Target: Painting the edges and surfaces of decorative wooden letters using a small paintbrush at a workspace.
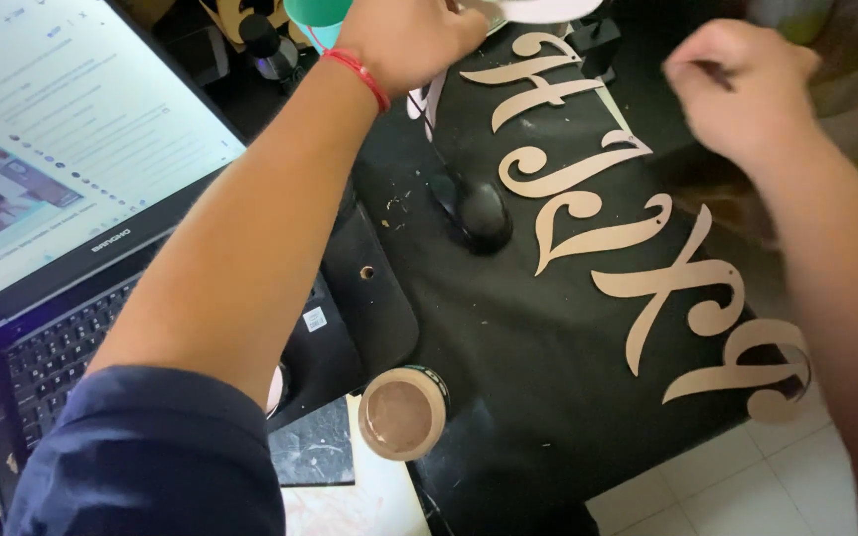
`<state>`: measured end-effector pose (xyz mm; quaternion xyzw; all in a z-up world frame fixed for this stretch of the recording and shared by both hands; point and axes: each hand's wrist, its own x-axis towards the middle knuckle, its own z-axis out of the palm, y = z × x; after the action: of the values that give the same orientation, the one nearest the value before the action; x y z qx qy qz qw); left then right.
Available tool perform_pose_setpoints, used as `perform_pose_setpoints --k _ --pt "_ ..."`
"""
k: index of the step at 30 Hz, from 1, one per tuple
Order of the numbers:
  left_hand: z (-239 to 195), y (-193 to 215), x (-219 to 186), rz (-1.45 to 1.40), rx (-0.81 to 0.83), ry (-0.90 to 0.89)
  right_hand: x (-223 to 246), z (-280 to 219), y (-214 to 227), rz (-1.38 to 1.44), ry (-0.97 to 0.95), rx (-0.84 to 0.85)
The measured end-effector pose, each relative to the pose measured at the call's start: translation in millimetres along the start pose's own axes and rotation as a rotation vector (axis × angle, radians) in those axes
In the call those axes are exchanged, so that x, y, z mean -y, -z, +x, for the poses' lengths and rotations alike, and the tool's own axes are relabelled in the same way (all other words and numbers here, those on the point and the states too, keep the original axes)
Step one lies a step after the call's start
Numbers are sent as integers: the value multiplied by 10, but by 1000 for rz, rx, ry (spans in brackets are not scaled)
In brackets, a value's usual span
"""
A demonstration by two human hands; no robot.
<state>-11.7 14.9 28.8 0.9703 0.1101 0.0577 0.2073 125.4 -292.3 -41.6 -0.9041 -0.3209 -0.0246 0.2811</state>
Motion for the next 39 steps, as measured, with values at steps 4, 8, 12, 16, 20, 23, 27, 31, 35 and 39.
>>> perform_pose_setpoints --k 4,8,12,16,20,23,27,31,35,39 --pt "60 -213 219 -31 -246 -85 -365 -334 289 -42 169 -119" --pt "68 -364 249 -176 -427 -100 -246 -772 568 93 -78 -109" --pt "178 -544 265 -278 -564 -100 -22 -1051 731 194 -368 -83" --pt "113 -434 216 -270 -524 -80 -163 -634 486 81 73 -134" --pt "-76 -180 94 -290 -506 -116 400 0 191 285 -90 52" --pt "-189 22 83 -287 -552 -165 666 233 135 181 176 119" --pt "-548 366 -18 -281 -392 102 883 180 141 -264 457 243" --pt "-1222 800 208 -355 -452 74 1059 60 -109 -419 415 354" --pt "-2077 1131 254 -534 -568 -67 1182 71 -258 -645 350 391" --pt "-3323 1441 366 -178 -463 -83 1041 105 -445 -623 305 388"
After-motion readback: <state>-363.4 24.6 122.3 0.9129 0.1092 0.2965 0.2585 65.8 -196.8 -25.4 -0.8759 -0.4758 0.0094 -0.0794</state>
